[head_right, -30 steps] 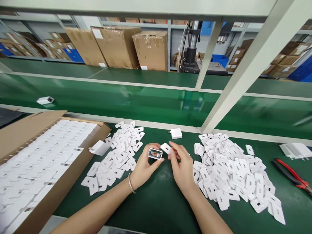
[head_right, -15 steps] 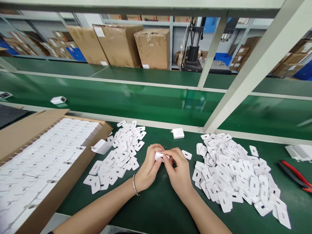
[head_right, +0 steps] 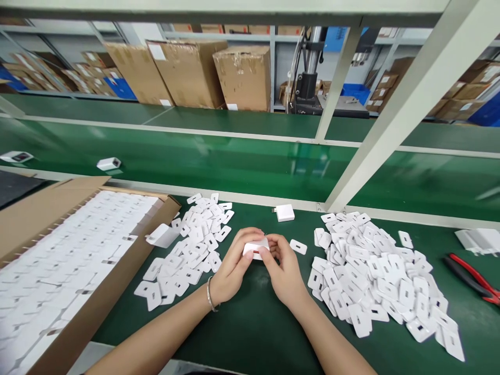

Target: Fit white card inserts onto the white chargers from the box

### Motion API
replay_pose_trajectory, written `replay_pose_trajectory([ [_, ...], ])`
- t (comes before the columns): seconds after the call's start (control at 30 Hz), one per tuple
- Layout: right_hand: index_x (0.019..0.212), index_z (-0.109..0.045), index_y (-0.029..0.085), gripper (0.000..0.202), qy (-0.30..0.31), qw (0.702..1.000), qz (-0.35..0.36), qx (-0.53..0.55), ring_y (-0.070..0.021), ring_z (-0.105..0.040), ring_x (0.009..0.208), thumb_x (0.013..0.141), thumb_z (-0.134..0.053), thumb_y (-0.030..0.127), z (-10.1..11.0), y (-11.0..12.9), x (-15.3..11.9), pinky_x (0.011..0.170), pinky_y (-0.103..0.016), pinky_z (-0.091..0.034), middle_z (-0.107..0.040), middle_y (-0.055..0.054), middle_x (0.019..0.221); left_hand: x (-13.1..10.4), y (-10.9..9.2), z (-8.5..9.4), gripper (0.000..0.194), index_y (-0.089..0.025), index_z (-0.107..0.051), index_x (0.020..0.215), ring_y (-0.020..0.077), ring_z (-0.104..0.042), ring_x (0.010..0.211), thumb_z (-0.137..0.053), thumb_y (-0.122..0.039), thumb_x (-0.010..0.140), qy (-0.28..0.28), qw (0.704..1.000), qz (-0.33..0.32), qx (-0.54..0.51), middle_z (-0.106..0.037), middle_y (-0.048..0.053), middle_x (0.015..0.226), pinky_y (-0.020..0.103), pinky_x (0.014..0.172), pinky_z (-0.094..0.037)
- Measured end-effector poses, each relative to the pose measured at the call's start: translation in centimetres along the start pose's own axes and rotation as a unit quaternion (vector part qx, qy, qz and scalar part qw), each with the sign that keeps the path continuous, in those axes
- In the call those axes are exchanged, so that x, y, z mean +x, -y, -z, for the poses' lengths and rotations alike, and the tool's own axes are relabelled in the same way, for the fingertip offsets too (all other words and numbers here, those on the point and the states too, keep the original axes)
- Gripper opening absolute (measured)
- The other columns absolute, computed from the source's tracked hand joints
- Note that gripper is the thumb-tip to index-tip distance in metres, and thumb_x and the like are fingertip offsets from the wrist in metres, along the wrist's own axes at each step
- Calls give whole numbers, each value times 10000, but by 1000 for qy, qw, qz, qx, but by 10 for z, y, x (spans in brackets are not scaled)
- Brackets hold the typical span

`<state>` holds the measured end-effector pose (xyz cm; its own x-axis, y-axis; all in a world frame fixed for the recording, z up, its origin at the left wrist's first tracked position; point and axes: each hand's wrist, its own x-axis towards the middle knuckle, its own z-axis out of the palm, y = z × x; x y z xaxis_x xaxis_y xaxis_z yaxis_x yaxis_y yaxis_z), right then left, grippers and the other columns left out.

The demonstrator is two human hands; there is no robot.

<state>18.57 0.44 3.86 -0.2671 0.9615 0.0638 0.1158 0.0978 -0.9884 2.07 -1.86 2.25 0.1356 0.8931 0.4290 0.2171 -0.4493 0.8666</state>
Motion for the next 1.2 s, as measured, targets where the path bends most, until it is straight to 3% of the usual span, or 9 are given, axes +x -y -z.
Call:
replay_pose_trajectory([
  [0.1, 1089, -657, 232, 345, -19, 1000, 0, -4, -213, -701, 918, 983, -608, 558, 2, 0, 1, 801, -343, -597, -729, -69, 1030, 2, 1, 7, 504, -320, -578, 1476, 287, -516, 1315, -280, -505, 1113, -13, 998, 17, 58, -522, 122, 1338, 488, 1133, -460],
  [0.2, 1104, -655, 237, 326, -22, 1000, 9, -12, -213, -689, 935, 990, -606, 539, 3, 0, 0, 827, -348, -584, -714, -66, 1036, 5, 5, 12, 546, -298, -594, 1481, 281, -605, 1137, -311, -562, 1096, 0, 995, 21, 100, -614, 116, 1191, 474, 1018, -518],
  [0.3, 1113, -651, 247, 304, -19, 999, 22, -34, -211, -669, 936, 995, -608, 524, 4, 0, -1, 849, -354, -568, -690, -59, 1043, 6, 7, 13, 487, -265, -595, 1453, 267, -666, 1131, -392, -525, 1095, 35, 996, 33, 71, -704, 108, 1264, 423, 985, -545],
  [0.4, 1116, -645, 247, 323, -15, 999, 20, -42, -208, -647, 925, 1014, -573, 546, 6, 1, -2, 854, -354, -556, -671, -55, 1029, 5, 6, 10, 422, -241, -628, 1380, 255, -673, 1199, -434, -483, 1095, 32, 997, 60, 33, -707, 96, 1349, 381, 1002, -545],
  [0.6, 1121, -645, 247, 384, -4, 998, 31, -58, -214, -634, 966, 1070, -433, 564, 6, 7, -3, 875, -348, -535, -676, -59, 1056, 5, 1, 4, 370, -225, -668, 1286, 235, -693, 1117, -455, -456, 1091, 13, 997, 78, -19, -741, 82, 1238, 339, 919, -546],
  [0.87, 976, -643, 222, 393, -11, 1000, -16, 7, -167, -573, 701, 1016, -519, 593, -4, 4, -3, 685, -313, -526, -643, -20, 848, 5, 1, 1, 405, -201, -692, 1214, 212, -693, 954, -455, -503, 1083, 8, 996, 84, -23, -758, 79, 1113, 315, 799, -526],
  [1.0, 951, -640, 227, 382, -16, 1000, -10, 13, -160, -527, 644, 1020, -517, 582, -4, 5, -3, 637, -305, -506, -573, 11, 735, 3, 1, 2, 517, -205, -679, 1260, 174, -640, 825, -297, -522, 1115, 15, 994, 99, -53, -737, 80, 1149, 314, 744, -512],
  [1.07, 973, -643, 226, 380, -15, 1000, -10, 14, -162, -536, 659, 1019, -520, 582, -3, 4, -3, 644, -306, -508, -605, 0, 770, 3, 1, 2, 525, -207, -656, 1301, 187, -655, 879, -286, -529, 1115, 22, 994, 93, -60, -725, 88, 1185, 324, 781, -526],
  [1.2, 1033, -648, 218, 412, -17, 999, -23, 25, -172, -587, 740, 983, -572, 620, -2, 0, -2, 710, -325, -533, -690, -47, 929, 5, 1, 0, 400, -205, -640, 1295, 236, -681, 1099, -463, -495, 1083, 27, 996, 79, -38, -721, 97, 1222, 348, 916, -538],
])
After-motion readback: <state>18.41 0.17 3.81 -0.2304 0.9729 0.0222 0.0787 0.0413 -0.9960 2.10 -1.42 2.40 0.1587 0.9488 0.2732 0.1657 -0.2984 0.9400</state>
